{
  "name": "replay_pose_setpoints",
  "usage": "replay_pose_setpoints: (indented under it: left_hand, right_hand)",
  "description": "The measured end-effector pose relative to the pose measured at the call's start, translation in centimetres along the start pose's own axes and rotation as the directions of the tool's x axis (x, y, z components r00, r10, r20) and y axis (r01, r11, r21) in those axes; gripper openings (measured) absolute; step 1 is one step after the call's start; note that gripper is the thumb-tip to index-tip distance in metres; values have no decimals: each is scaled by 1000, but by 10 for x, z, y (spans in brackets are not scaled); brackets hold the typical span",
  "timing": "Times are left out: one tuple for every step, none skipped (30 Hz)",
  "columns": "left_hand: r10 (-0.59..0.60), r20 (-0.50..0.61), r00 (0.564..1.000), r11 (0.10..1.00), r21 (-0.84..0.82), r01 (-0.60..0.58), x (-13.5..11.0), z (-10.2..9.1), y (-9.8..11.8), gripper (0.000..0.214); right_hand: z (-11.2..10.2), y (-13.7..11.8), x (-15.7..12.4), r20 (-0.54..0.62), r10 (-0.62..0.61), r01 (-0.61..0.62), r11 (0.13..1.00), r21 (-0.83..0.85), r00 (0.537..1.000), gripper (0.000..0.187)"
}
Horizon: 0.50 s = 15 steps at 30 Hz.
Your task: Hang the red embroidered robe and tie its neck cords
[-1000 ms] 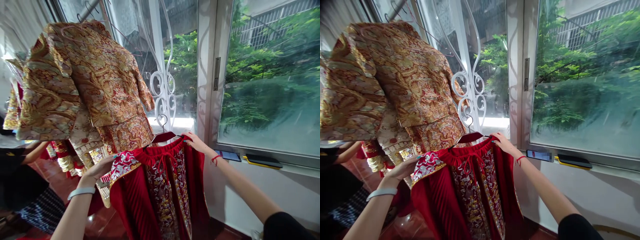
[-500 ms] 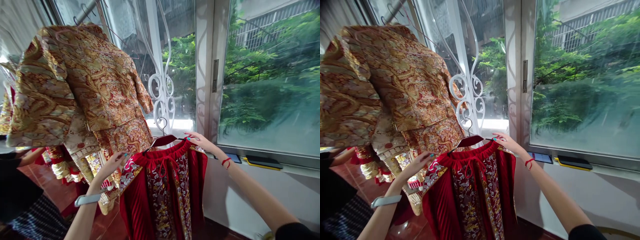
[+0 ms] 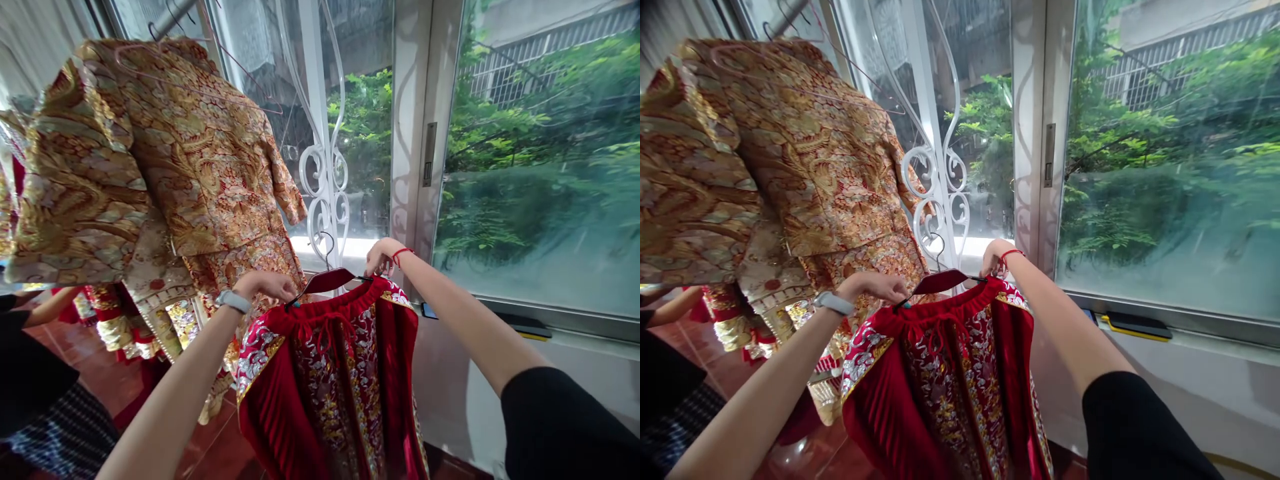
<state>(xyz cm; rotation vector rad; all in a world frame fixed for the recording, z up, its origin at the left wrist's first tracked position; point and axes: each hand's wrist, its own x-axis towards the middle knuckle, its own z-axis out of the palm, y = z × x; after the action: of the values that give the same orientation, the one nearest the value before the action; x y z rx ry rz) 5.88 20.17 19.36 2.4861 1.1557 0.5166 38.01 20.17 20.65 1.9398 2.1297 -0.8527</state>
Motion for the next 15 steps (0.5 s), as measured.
replay_pose_setpoints:
  left_hand:
    - [6, 58, 998, 1000, 14, -7, -4, 2, 2, 31]
    - [7, 99, 995, 1000, 21, -9, -9, 4, 5, 31]
    - [10, 113, 994, 1000, 26, -13, -14, 6, 7, 31]
    - [14, 93, 996, 999, 37, -18, -19, 8, 9, 32]
    - [15, 41, 999, 998, 52, -17, -24, 11, 11, 34]
    - [10, -35, 999, 997, 71, -7, -28, 13, 12, 34]
    - [0, -118, 993, 996, 88, 10, -32, 16, 13, 34]
    - [-13, -199, 980, 994, 100, 34, -35, 20, 15, 34]
    - [-29, -267, 963, 993, 106, 59, -37, 25, 16, 33]
    - [-46, -320, 946, 991, 105, 83, -39, 30, 18, 33]
    - [-57, -370, 927, 990, 102, 102, -41, 36, 21, 33]
    - [-61, -429, 901, 988, 103, 115, -43, 43, 23, 33]
    - [-57, -498, 865, 987, 105, 125, -46, 50, 26, 32]
    - [-43, -569, 821, 985, 112, 129, -49, 57, 29, 32]
    - [-21, -625, 780, 984, 124, 126, -52, 63, 32, 32]
  right_hand:
    - [0, -2, 2, 15, -16, 16, 1000, -16, 1000, 20]
    - [2, -3, 2, 18, -43, 43, 999, -28, 999, 16]
    - [4, -4, 2, 7, -80, 80, 996, -37, 997, 12]
    - [7, -3, 0, -21, -125, 124, 991, -42, 992, 9]
    - [11, -1, -3, -66, -174, 171, 984, -47, 983, 7]
    - [14, 2, -7, -127, -222, 217, 975, -54, 967, 4]
    - [18, 6, -11, -201, -265, 257, 964, -64, 943, 4]
    - [23, 11, -16, -285, -298, 288, 955, -77, 911, 8]
    - [27, 15, -21, -371, -320, 308, 947, -93, 872, 12]
    - [33, 19, -25, -454, -332, 318, 942, -109, 827, 17]
    - [40, 23, -29, -530, -334, 319, 940, -123, 780, 21]
    - [48, 27, -31, -594, -329, 311, 941, -135, 735, 26]
    - [56, 30, -32, -658, -319, 304, 942, -142, 683, 29]
    - [65, 33, -33, -723, -308, 306, 942, -140, 618, 31]
    - [75, 35, -33, -786, -296, 323, 937, -130, 543, 32]
